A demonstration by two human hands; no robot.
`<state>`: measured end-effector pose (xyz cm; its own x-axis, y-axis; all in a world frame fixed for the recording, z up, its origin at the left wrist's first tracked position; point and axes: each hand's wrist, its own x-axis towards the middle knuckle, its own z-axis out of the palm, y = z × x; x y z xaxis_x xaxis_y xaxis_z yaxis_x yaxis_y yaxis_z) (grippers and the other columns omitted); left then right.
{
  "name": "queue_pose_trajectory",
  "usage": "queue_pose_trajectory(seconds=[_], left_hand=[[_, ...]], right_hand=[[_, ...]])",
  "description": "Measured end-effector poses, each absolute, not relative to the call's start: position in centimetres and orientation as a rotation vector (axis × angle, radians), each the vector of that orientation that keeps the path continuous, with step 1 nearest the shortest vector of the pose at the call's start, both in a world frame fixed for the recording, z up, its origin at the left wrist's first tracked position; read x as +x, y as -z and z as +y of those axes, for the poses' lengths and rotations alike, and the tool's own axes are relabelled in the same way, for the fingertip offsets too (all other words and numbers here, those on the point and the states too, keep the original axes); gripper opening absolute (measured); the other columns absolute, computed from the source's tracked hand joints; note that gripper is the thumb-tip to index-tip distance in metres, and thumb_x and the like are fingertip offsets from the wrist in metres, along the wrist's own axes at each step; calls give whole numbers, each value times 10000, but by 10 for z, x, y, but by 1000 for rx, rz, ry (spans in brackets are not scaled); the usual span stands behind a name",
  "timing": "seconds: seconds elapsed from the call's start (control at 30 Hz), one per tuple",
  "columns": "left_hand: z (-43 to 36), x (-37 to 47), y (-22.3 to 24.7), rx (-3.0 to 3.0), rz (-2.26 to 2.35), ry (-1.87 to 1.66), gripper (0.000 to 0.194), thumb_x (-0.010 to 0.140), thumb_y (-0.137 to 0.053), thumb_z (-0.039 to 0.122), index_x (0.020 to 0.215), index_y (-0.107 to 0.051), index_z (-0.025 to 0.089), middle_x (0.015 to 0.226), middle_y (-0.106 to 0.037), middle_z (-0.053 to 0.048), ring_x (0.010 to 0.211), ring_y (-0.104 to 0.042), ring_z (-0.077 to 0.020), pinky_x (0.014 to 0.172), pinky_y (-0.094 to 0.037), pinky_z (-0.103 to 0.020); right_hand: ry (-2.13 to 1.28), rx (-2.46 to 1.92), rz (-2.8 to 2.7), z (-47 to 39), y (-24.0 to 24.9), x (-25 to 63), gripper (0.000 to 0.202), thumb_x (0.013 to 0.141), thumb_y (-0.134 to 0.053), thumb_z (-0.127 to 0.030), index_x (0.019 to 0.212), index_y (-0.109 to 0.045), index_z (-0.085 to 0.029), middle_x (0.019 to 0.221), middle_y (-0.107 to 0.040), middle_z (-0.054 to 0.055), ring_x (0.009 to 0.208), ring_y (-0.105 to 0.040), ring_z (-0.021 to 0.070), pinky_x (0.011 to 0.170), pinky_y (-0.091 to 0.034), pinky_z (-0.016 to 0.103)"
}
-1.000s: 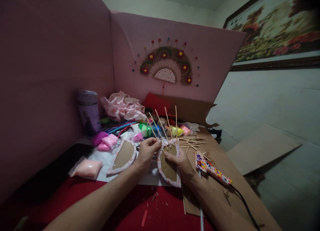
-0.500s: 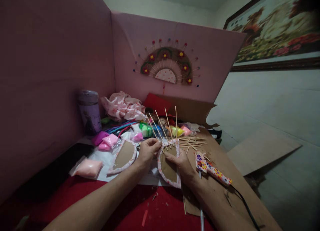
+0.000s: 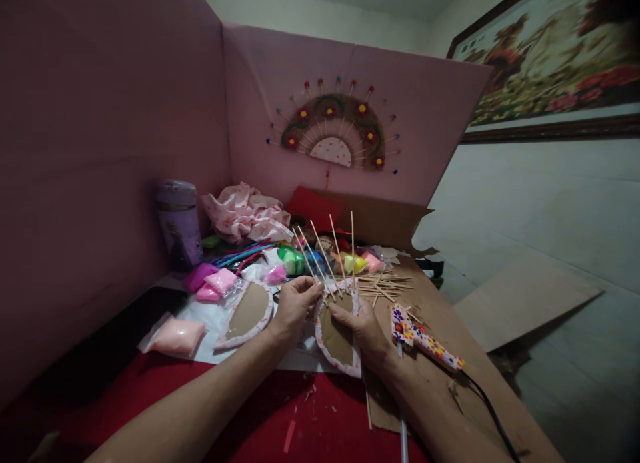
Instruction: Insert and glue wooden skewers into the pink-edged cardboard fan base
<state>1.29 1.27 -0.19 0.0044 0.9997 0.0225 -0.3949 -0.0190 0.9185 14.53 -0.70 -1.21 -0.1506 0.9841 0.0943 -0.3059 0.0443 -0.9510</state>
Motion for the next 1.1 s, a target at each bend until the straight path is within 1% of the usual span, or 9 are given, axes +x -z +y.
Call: queue_pose_trajectory(seconds=[0.3,0.57,0.8,0.97,1.1], left_hand=[[14,13,4,944,897,-1385,385,514,-810,418,615,-574,132,534,-514,44,438,-411,-48,440,-304,-181],[13,13,3,949,898,-1385,399,507,-805,439,619,-570,136,524,-511,45,427,-402,-50,425,-292,-185],[13,13,3,937,903,-1390,396,508,-810,429,619,-568,136,523,-504,50,418,-387,-42,425,-284,-180],[13,14,4,942,897,-1397,381,518,-810,418,611,-573,134,528,-506,47,429,-399,-46,435,-302,-182],[12,14,3,944,885,-1400,379,520,-808,419,600,-568,137,513,-493,54,419,-388,-44,428,-288,-182]], right_hand=[[-1402,-847,-1131,-7,12,145,444,587,-814,-384,937,-658,-161,846,-715,57,744,-661,213,706,-499,328],[-1362,-885,-1166,-6,14,146,391,605,-800,-366,905,-652,-163,871,-714,66,732,-659,212,637,-488,303],[-1358,-869,-1164,-7,12,145,411,603,-795,-362,933,-651,-164,933,-712,78,817,-662,241,670,-500,320],[-1328,-886,-1170,-8,11,145,419,584,-804,-370,921,-663,-165,901,-717,74,804,-665,247,686,-505,337],[-1306,-900,-1194,-6,12,146,414,594,-799,-373,925,-660,-167,923,-714,78,817,-660,247,676,-505,331]])
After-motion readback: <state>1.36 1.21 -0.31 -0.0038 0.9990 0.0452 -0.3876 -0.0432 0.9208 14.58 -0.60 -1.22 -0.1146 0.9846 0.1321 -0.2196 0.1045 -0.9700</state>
